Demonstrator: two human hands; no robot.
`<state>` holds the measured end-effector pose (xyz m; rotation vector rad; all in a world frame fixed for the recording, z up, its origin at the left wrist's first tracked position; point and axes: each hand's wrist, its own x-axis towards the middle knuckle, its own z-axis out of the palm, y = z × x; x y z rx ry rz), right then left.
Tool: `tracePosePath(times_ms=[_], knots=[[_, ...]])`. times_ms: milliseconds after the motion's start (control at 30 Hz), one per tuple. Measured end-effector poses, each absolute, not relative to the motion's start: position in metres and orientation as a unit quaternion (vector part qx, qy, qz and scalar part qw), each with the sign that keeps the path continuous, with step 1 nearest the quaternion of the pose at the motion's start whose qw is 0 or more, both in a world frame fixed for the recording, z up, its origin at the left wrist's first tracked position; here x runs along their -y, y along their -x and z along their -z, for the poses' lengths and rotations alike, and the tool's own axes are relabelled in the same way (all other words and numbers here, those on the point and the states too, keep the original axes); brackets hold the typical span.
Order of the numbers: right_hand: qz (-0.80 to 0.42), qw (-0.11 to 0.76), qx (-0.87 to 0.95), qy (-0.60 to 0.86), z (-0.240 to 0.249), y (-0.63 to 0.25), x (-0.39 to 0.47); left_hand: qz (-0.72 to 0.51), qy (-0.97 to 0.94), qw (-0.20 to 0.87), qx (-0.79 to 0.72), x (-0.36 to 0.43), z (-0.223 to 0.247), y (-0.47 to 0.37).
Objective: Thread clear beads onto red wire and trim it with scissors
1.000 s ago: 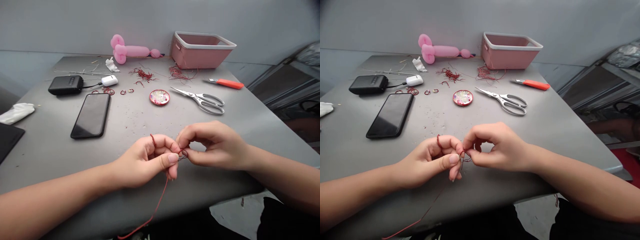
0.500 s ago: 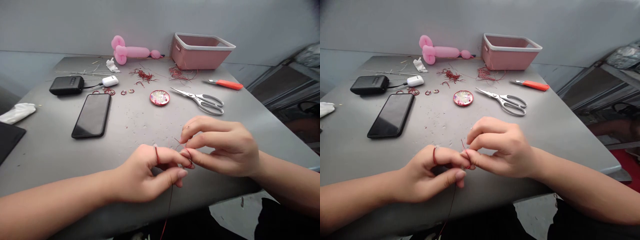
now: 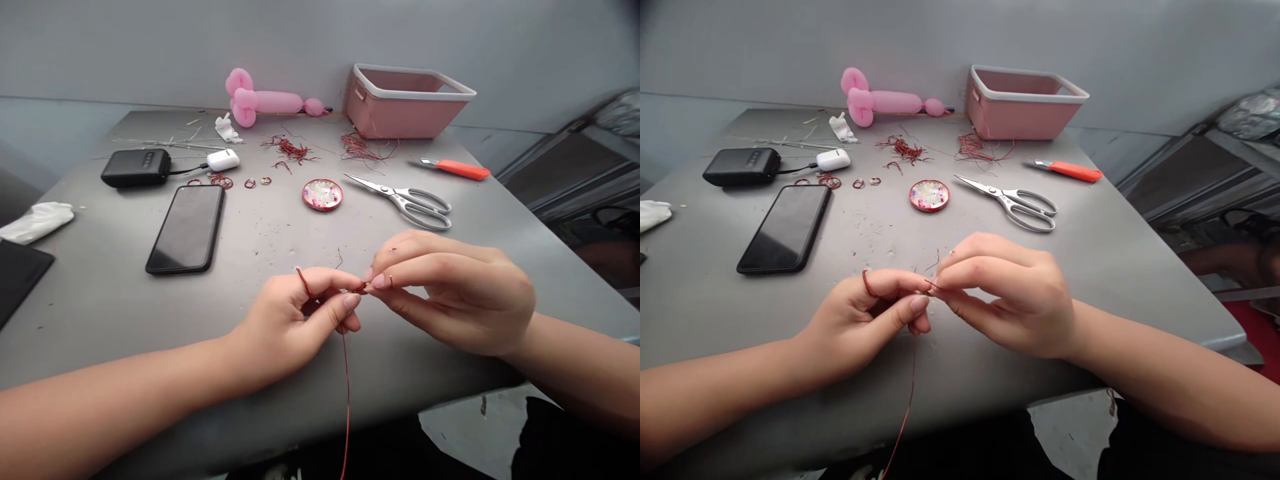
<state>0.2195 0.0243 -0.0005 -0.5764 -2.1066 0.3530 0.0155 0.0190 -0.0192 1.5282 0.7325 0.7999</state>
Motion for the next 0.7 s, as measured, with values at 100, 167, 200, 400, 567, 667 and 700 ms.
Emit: tracePosePath(times_ms=[100,167,200,400,567,667,700], knots=[[-0.114,0.449,0.852,0.245,0.001,-0.219,-0.022,-0.34,-0.642,0.605,-0.325,-0.02,0.016,-0.015],[-0.089,0.439,0.858,0.253,0.0,-0.219,-0.02,-0.34,-0.637,0.606,-0.333,-0.02,0.015,-0.015],[-0.073,0.434,0.861,0.254,-0.001,-0.218,-0.019,-0.341,-0.634,0.607,-0.337,-0.021,0.014,-0.015],[0.011,0.391,0.89,0.236,-0.006,-0.222,-0.019,-0.359,-0.609,0.618,-0.343,-0.022,0.014,-0.013],[-0.02,0.403,0.886,0.229,-0.003,-0.222,-0.014,-0.384,-0.639,0.574,-0.337,-0.021,0.017,-0.013],[-0.15,0.453,0.83,0.288,-0.001,-0.217,-0.009,-0.396,-0.703,0.492,-0.328,-0.021,0.019,-0.012],[-0.202,0.471,0.799,0.314,-0.001,-0.215,-0.008,-0.395,-0.724,0.464,-0.323,-0.021,0.019,-0.011]])
